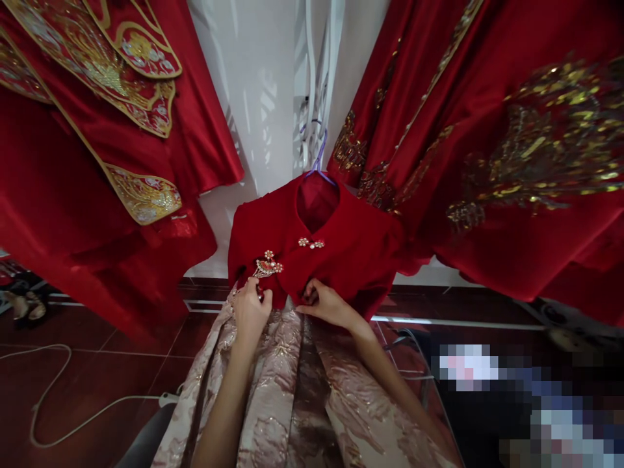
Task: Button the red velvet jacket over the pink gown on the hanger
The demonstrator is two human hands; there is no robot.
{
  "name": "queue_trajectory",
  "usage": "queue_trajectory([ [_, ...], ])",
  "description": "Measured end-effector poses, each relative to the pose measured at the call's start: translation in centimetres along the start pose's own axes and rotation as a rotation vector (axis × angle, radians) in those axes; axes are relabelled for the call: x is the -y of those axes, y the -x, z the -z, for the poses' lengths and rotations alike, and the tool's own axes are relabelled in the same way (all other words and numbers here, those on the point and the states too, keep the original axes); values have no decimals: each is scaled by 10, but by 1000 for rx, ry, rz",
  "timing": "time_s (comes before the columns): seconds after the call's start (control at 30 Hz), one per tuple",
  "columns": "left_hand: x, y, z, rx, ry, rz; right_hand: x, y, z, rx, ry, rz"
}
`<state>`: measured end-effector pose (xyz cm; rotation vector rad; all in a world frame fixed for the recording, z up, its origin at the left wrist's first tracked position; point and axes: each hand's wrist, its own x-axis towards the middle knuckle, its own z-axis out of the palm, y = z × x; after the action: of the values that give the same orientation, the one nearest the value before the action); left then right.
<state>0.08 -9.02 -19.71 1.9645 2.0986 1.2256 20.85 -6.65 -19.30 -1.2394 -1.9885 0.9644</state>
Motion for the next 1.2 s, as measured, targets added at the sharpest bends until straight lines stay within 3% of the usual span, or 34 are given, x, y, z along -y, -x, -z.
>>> queue_trajectory([
  [0.1,2,4,-9,61,-37,37,6,3,5,4,-12,26],
  [0.3,12,0,-2,110,144,141,7,6,2,108,-142,-62],
  [0.43,14,0,0,-32,312,184,4,4,-2,136,-154,-119],
  [0.53,11,1,3,-158,341,120,0,2,-5,153,-159,-159],
  [0.73,6,3,0,49,284,-142,-3,0,-10,66,-45,-107],
  [1.03,4,8,-1,-83,-22,-187,-1,-1,-14,102,-182,-153],
  [1.2,5,7,1,-102,106,-191,12,5,6,135,-218,-94],
])
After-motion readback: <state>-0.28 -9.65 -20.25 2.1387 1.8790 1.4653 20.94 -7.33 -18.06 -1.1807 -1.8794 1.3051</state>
